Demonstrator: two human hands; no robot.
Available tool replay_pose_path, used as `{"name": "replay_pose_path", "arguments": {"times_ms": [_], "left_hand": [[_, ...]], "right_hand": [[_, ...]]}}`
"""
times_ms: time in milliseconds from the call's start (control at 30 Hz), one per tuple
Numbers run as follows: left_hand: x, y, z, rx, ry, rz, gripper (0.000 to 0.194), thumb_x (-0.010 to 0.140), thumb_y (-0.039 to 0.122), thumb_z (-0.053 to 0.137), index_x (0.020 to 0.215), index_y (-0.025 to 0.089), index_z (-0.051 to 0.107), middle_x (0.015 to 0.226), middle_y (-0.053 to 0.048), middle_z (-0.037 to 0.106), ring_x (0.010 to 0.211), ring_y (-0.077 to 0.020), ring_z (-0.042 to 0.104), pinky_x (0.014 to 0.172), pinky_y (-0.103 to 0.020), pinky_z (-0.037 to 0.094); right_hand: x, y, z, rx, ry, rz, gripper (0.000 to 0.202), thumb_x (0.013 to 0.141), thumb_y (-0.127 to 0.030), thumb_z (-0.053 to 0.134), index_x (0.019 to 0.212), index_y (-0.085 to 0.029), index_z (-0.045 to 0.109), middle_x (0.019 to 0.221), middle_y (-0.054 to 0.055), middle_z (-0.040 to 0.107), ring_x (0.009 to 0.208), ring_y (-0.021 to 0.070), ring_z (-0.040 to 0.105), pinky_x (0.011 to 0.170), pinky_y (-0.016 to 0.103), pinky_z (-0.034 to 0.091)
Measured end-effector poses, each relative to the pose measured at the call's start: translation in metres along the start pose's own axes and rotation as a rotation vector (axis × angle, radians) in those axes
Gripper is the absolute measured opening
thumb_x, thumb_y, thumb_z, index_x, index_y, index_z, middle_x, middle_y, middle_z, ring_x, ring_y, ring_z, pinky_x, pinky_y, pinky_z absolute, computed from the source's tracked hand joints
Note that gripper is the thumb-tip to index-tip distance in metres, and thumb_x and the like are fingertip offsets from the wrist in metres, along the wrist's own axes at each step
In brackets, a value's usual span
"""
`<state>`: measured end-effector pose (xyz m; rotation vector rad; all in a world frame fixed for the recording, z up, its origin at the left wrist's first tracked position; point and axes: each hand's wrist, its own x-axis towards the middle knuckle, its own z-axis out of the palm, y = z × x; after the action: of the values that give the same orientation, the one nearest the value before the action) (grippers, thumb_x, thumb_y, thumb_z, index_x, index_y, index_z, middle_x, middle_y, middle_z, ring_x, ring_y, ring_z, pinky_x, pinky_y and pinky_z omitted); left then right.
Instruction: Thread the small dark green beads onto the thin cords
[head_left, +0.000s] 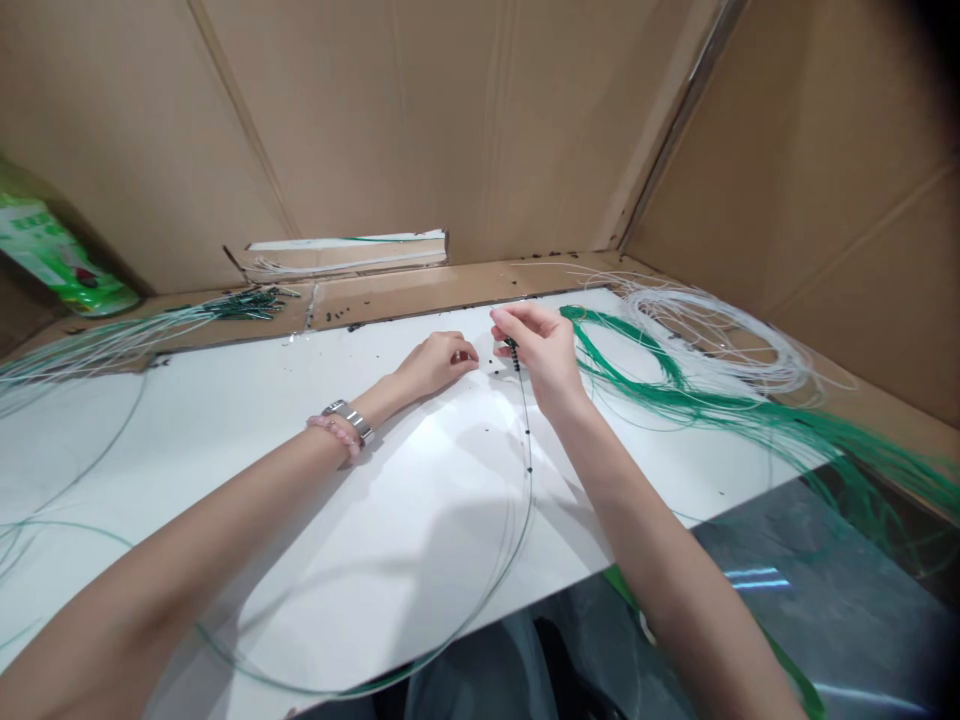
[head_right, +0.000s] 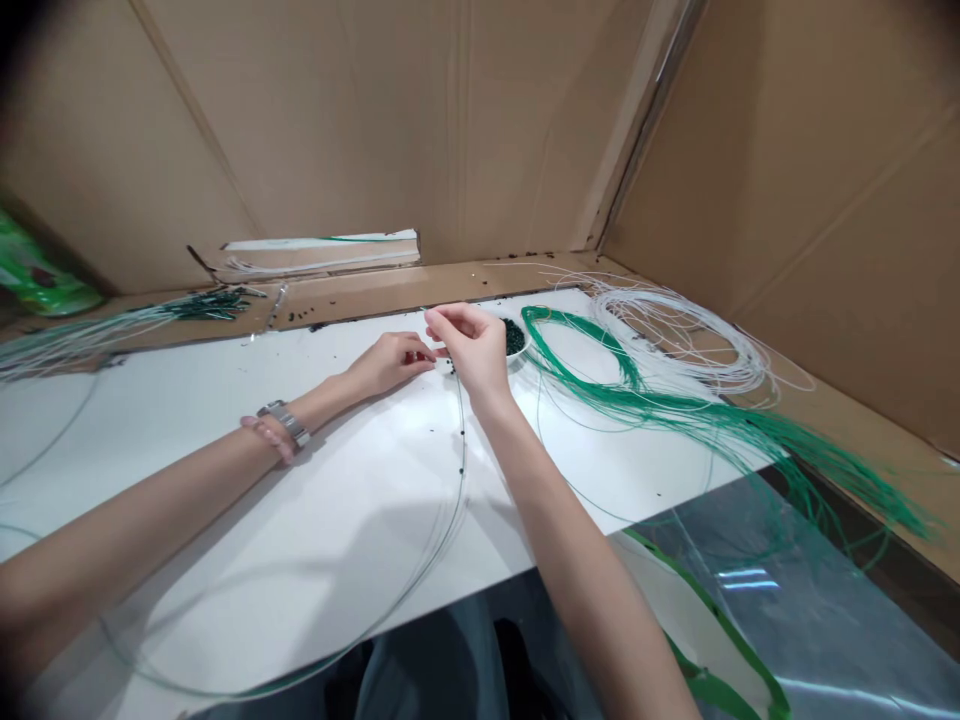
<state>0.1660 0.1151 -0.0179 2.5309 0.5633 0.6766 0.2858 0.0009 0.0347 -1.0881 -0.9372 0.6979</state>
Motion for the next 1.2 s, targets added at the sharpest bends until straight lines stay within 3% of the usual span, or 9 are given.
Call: {"name": "replay_pose_path", "arguments": {"times_ms": [267, 467, 567, 700, 867, 967, 1200], "left_hand": [[-0.003, 0.001, 0.001, -0.051, 0.021, -0.037, 0.015, 0.078, 0.013, 0.048, 0.07, 0.013, 0.061, 0.075, -0.006, 0.061, 0.066, -0.0146, 0.051, 0.066, -0.027, 0.039], [-0.007, 0.006, -0.001, -0.211, 0.077, -0.159, 0.012, 0.074, 0.011, 0.052, 0.063, 0.014, 0.056, 0.065, -0.002, 0.057, 0.061, -0.013, 0.047, 0.065, -0.027, 0.038], [-0.016, 0.023, -0.01, -0.376, 0.121, -0.229, 0.012, 0.079, 0.021, 0.052, 0.071, 0.014, 0.057, 0.067, -0.002, 0.057, 0.061, -0.0119, 0.049, 0.061, -0.025, 0.041], [-0.046, 0.057, -0.036, -0.595, 0.16, -0.318, 0.023, 0.085, 0.036, 0.048, 0.082, 0.015, 0.057, 0.073, -0.003, 0.058, 0.064, -0.0101, 0.054, 0.057, -0.021, 0.043], [-0.078, 0.086, -0.06, -1.183, 0.247, -0.511, 0.015, 0.074, 0.027, 0.069, 0.08, 0.016, 0.061, 0.073, 0.001, 0.06, 0.067, -0.0061, 0.055, 0.062, -0.015, 0.045], [-0.084, 0.092, -0.062, -1.241, 0.268, -0.488, 0.014, 0.073, 0.024, 0.071, 0.079, 0.016, 0.061, 0.072, 0.002, 0.061, 0.066, -0.0054, 0.055, 0.065, -0.015, 0.046], [-0.088, 0.09, -0.062, -1.139, 0.265, -0.39, 0.009, 0.077, 0.019, 0.069, 0.08, 0.017, 0.06, 0.073, 0.004, 0.061, 0.068, -0.0048, 0.057, 0.068, -0.014, 0.046]], "right_hand": [[-0.006, -0.002, 0.005, -0.043, -0.03, -0.017, 0.02, 0.064, -0.034, 0.072, 0.072, -0.017, 0.064, 0.067, 0.0, 0.061, 0.063, 0.0104, 0.058, 0.051, 0.02, 0.049], [-0.009, -0.002, 0.007, -0.092, -0.052, -0.068, 0.016, 0.065, -0.029, 0.07, 0.069, -0.016, 0.062, 0.064, 0.0, 0.059, 0.06, 0.0102, 0.056, 0.05, 0.02, 0.049], [-0.014, -0.006, 0.01, -0.118, -0.052, -0.114, 0.012, 0.068, -0.026, 0.067, 0.068, -0.016, 0.061, 0.066, 0.0, 0.059, 0.062, 0.0103, 0.056, 0.051, 0.02, 0.049], [-0.029, -0.015, 0.017, -0.209, -0.094, -0.225, 0.007, 0.073, -0.02, 0.064, 0.069, -0.016, 0.061, 0.071, 0.0, 0.061, 0.068, 0.0101, 0.058, 0.053, 0.019, 0.048], [-0.051, -0.024, 0.027, -0.297, -0.197, -0.358, 0.006, 0.077, -0.012, 0.059, 0.074, -0.017, 0.06, 0.083, 0.002, 0.065, 0.083, 0.0122, 0.061, 0.061, 0.019, 0.052], [-0.059, -0.025, 0.031, -0.283, -0.226, -0.363, 0.009, 0.077, -0.009, 0.058, 0.074, -0.017, 0.059, 0.085, 0.002, 0.066, 0.085, 0.0126, 0.062, 0.06, 0.019, 0.054], [-0.064, -0.022, 0.032, -0.319, -0.227, -0.441, 0.013, 0.074, -0.004, 0.06, 0.076, -0.016, 0.059, 0.085, 0.003, 0.066, 0.081, 0.0126, 0.064, 0.057, 0.019, 0.057]]}}
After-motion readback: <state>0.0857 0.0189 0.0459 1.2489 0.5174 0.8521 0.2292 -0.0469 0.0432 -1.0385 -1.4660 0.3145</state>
